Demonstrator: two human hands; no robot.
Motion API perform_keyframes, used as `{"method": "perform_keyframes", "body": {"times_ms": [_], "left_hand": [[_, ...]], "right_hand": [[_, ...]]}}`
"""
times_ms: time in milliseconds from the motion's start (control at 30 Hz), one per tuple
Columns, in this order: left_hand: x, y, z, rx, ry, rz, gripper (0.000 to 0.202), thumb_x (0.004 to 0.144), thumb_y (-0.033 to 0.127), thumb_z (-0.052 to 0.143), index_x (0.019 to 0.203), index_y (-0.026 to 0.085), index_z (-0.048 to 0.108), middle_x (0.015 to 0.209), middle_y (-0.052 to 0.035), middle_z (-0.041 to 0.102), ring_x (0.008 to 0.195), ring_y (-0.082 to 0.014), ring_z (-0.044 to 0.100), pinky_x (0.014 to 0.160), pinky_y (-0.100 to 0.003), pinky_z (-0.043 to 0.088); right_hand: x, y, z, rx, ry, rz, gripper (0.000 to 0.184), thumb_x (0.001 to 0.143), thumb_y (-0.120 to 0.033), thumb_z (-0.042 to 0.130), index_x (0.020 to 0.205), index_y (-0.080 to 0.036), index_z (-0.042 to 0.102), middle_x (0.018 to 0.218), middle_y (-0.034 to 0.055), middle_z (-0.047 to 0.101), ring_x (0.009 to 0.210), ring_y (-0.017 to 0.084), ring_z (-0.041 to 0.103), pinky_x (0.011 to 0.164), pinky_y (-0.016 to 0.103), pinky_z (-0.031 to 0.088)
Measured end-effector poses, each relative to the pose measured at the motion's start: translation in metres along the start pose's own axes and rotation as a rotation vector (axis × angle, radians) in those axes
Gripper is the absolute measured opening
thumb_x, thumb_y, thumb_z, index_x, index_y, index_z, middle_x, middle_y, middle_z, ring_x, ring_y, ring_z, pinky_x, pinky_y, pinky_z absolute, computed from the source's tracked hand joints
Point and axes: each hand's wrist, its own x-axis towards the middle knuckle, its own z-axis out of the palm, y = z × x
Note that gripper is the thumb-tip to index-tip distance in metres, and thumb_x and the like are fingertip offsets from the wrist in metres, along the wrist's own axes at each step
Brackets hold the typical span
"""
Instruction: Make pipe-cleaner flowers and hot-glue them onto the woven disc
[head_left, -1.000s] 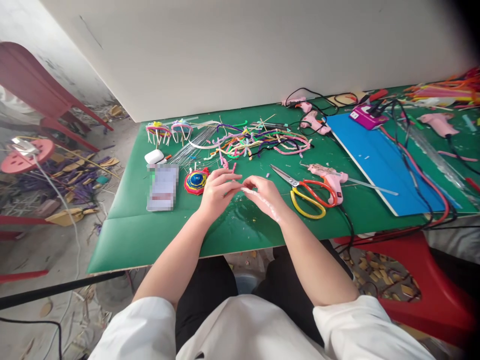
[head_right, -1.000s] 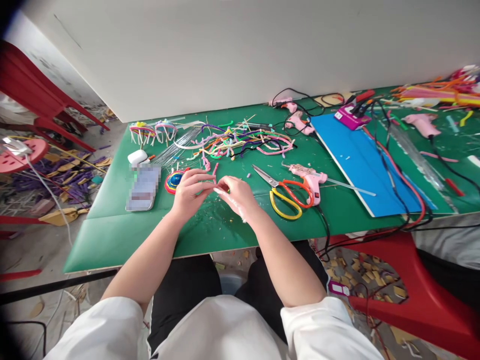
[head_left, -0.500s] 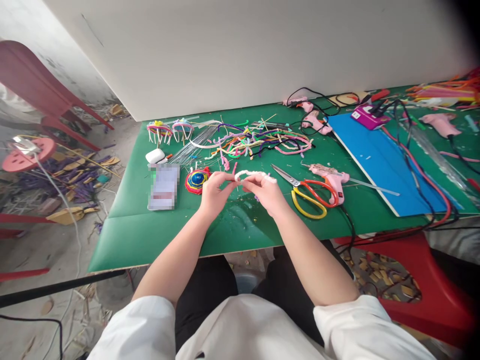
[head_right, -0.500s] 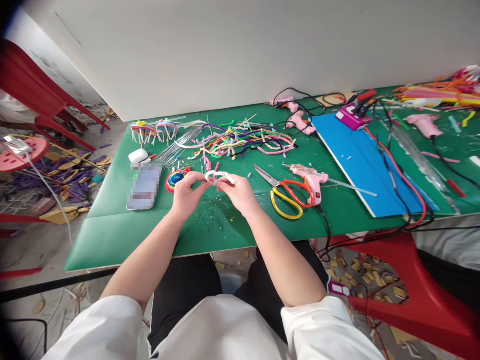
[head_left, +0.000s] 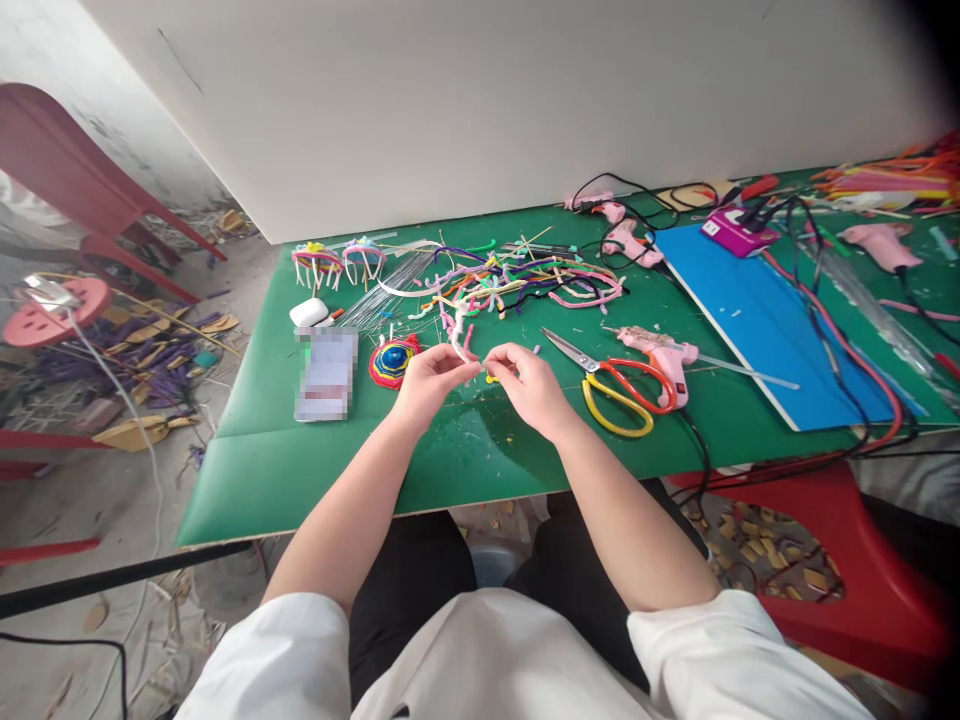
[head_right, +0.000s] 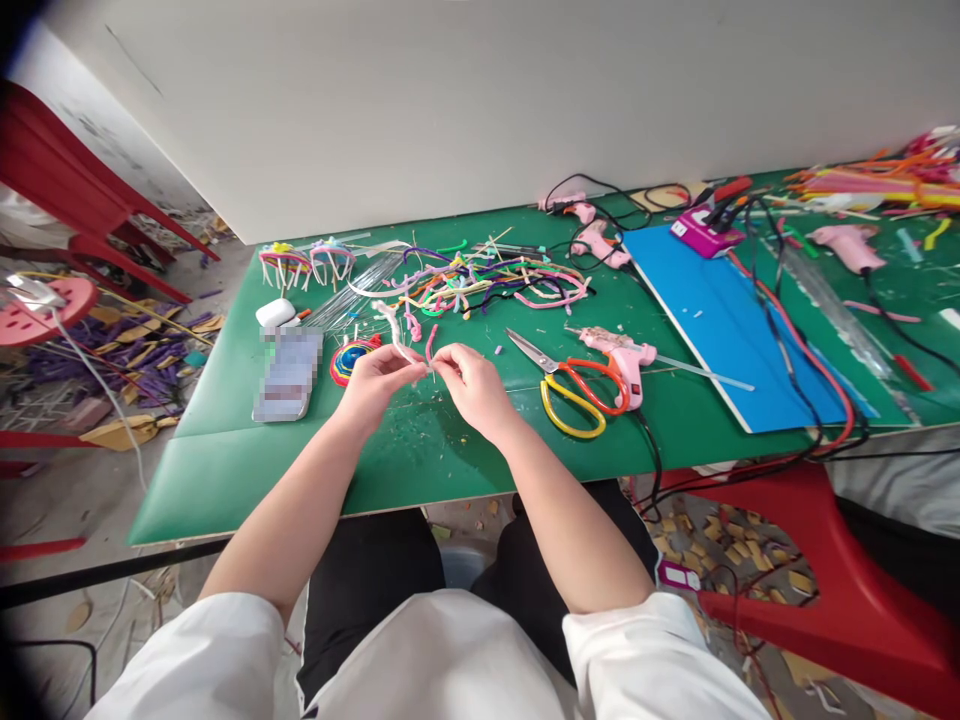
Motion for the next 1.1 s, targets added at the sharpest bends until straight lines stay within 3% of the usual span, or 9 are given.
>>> {"method": "perform_keyframes", "body": {"times_ms": [200, 300, 467, 600, 767, 867, 1000, 1100], "left_hand": [[0.0009, 0.0017, 0.0016, -0.247, -0.039, -0.187, 0.027, 0.059, 0.025, 0.079, 0.077, 0.016, 0.062, 0.064, 0.0027, 0.063, 0.056, -0.0071, 0.056, 0.056, -0.020, 0.042], [0.0008, -0.0001, 0.0015, -0.223, 0.007, -0.126, 0.033, 0.060, 0.025, 0.079, 0.087, 0.017, 0.062, 0.062, 0.0034, 0.063, 0.058, -0.0075, 0.057, 0.059, -0.020, 0.043], [0.0011, -0.0048, 0.0009, -0.140, 0.051, 0.013, 0.024, 0.061, 0.025, 0.079, 0.071, 0.015, 0.059, 0.069, 0.0035, 0.062, 0.061, -0.0059, 0.055, 0.060, -0.019, 0.043], [0.0005, -0.0049, 0.0022, -0.057, 0.061, 0.025, 0.023, 0.061, 0.027, 0.078, 0.070, 0.015, 0.061, 0.068, 0.0031, 0.062, 0.060, -0.0062, 0.053, 0.060, -0.019, 0.041], [-0.0002, -0.0044, 0.0038, -0.012, 0.103, -0.024, 0.025, 0.062, 0.034, 0.077, 0.073, 0.015, 0.065, 0.067, 0.0018, 0.064, 0.061, -0.0076, 0.056, 0.060, -0.020, 0.042], [0.0000, -0.0049, 0.0037, -0.021, 0.101, -0.047, 0.028, 0.062, 0.035, 0.077, 0.077, 0.015, 0.065, 0.069, 0.0016, 0.065, 0.062, -0.0085, 0.058, 0.062, -0.021, 0.044], [-0.0018, -0.0045, 0.0034, 0.087, 0.111, 0.036, 0.027, 0.063, 0.035, 0.076, 0.075, 0.016, 0.062, 0.066, 0.0022, 0.065, 0.060, -0.0086, 0.058, 0.059, -0.020, 0.043], [-0.0046, -0.0031, 0.0038, 0.269, 0.126, 0.128, 0.023, 0.068, 0.036, 0.072, 0.075, 0.017, 0.061, 0.063, 0.0032, 0.062, 0.056, -0.0083, 0.055, 0.055, -0.020, 0.041]], "right_hand": [[-0.0006, -0.0014, -0.0006, -0.012, 0.017, -0.071, 0.012, 0.087, -0.024, 0.049, 0.079, -0.020, 0.058, 0.080, 0.0018, 0.062, 0.076, 0.014, 0.057, 0.073, 0.026, 0.043], [0.0004, -0.0010, 0.0007, 0.108, 0.023, 0.027, 0.012, 0.084, -0.029, 0.054, 0.081, -0.020, 0.061, 0.080, 0.0016, 0.066, 0.076, 0.015, 0.060, 0.072, 0.027, 0.045], [0.0010, 0.0002, 0.0039, 0.223, 0.046, 0.152, 0.018, 0.077, -0.037, 0.063, 0.082, -0.020, 0.066, 0.079, 0.0016, 0.069, 0.072, 0.016, 0.063, 0.069, 0.028, 0.048], [-0.0006, 0.0011, 0.0057, 0.136, 0.061, 0.133, 0.021, 0.079, -0.039, 0.060, 0.080, -0.019, 0.065, 0.076, 0.0018, 0.068, 0.070, 0.016, 0.062, 0.068, 0.028, 0.047], [-0.0026, 0.0003, 0.0049, -0.011, -0.010, 0.033, 0.014, 0.084, -0.031, 0.054, 0.080, -0.020, 0.061, 0.079, 0.0019, 0.065, 0.075, 0.015, 0.059, 0.071, 0.027, 0.044], [-0.0022, 0.0006, 0.0045, 0.016, -0.033, 0.047, 0.014, 0.084, -0.031, 0.053, 0.081, -0.020, 0.061, 0.081, 0.0018, 0.065, 0.075, 0.015, 0.059, 0.071, 0.027, 0.045], [-0.0016, 0.0020, 0.0048, 0.086, -0.033, 0.119, 0.018, 0.081, -0.037, 0.058, 0.080, -0.020, 0.062, 0.078, 0.0012, 0.067, 0.070, 0.015, 0.060, 0.068, 0.027, 0.045], [-0.0032, 0.0017, 0.0053, 0.004, -0.004, 0.085, 0.018, 0.082, -0.038, 0.058, 0.079, -0.021, 0.063, 0.078, 0.0023, 0.068, 0.072, 0.017, 0.061, 0.068, 0.028, 0.045]]}}
